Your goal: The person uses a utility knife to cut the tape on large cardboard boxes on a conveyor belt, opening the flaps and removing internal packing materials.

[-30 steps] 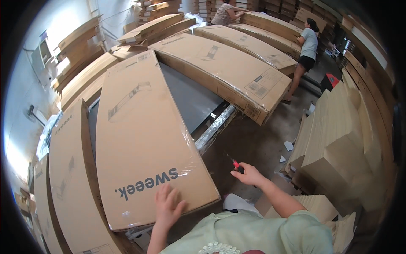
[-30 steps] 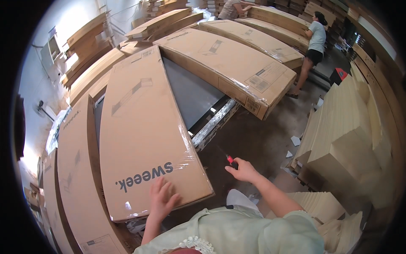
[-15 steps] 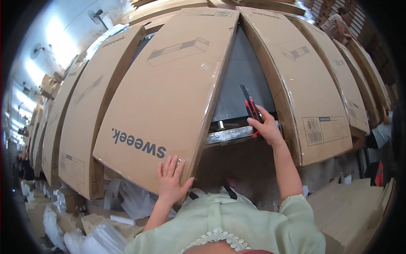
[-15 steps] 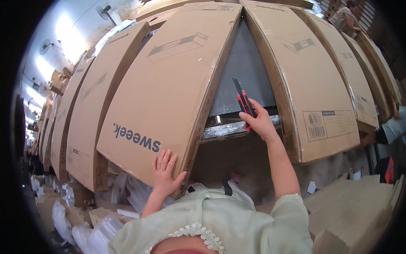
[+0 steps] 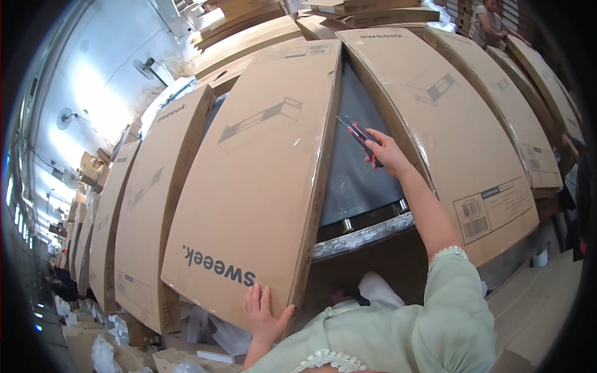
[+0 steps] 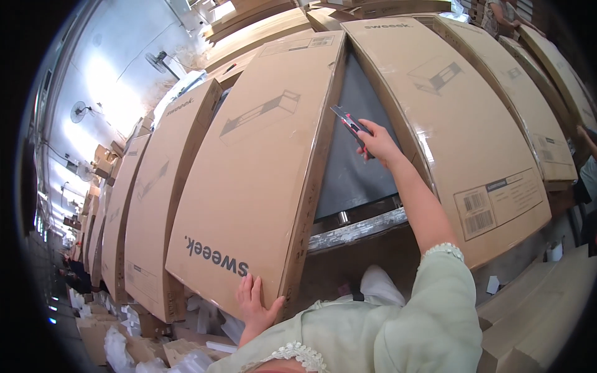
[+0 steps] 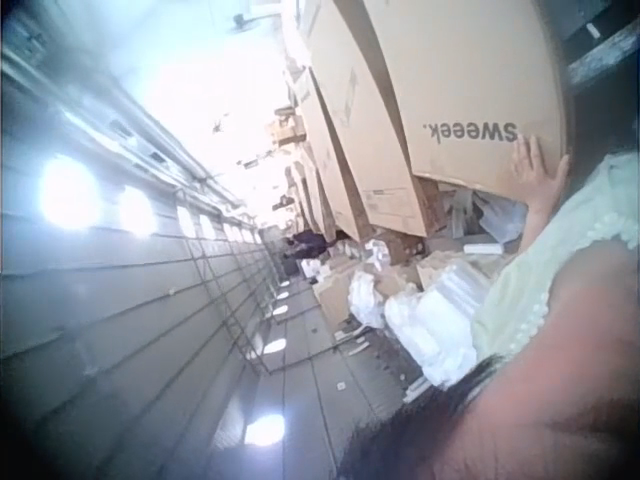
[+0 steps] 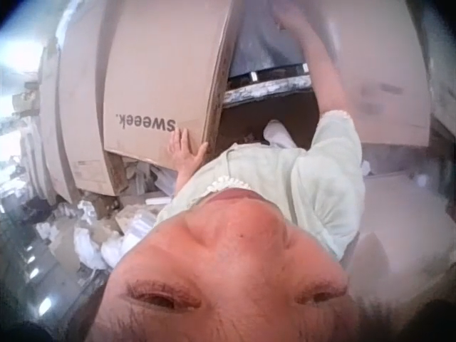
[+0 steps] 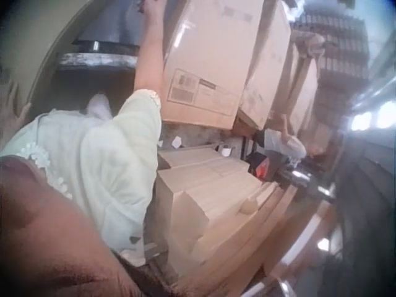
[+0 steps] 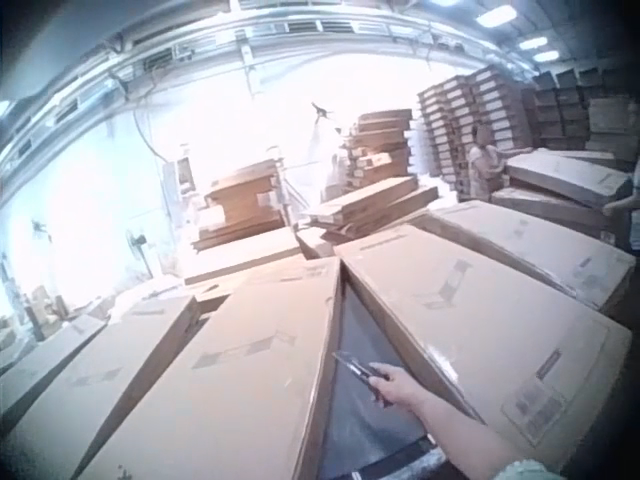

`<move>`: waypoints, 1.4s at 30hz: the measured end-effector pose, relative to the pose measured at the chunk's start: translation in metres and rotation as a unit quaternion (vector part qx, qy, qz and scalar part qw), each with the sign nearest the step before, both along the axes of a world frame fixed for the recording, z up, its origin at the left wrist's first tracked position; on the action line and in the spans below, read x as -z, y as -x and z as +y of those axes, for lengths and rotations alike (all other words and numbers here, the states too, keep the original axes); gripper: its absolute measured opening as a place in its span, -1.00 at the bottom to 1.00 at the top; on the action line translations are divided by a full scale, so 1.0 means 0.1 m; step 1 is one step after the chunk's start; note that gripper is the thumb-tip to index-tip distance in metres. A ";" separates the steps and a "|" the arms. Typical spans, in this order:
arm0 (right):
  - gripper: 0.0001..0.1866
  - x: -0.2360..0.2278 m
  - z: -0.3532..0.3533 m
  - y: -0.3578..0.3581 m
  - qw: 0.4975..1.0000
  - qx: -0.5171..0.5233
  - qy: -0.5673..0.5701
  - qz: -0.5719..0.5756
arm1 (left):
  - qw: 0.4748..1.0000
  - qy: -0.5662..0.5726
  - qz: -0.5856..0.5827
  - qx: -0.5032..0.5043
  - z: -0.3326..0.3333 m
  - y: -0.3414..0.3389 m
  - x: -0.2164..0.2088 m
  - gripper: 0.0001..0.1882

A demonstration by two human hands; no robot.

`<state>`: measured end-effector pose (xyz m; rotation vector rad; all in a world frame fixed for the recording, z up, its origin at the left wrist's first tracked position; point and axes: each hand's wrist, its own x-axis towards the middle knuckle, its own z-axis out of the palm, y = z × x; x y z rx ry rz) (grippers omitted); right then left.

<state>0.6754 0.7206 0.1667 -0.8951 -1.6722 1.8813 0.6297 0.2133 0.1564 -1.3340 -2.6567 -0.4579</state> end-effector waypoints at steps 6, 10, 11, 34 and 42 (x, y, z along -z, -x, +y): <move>-0.52 0.02 1.11 0.68 0.992 0.125 0.004 0.008 | 0.995 0.022 -0.039 -0.087 0.24 -0.13 0.00 -0.19; -0.60 0.01 1.98 1.25 0.986 0.159 -0.044 0.026 | 0.989 0.079 -0.001 -0.123 0.21 -0.12 0.01 -0.11; -0.62 0.00 2.24 1.41 0.983 0.172 -0.058 0.024 | 0.982 0.102 0.038 -0.156 0.37 -0.16 0.01 -0.13; -0.54 0.64 4.19 3.09 0.972 0.218 -0.070 -0.042 | 0.938 0.142 -0.031 -0.315 0.54 -0.18 0.05 -0.52; -0.55 0.63 4.61 3.32 0.971 0.214 -0.095 -0.047 | 0.885 0.189 -0.086 -0.417 1.02 -0.06 -0.20 -0.52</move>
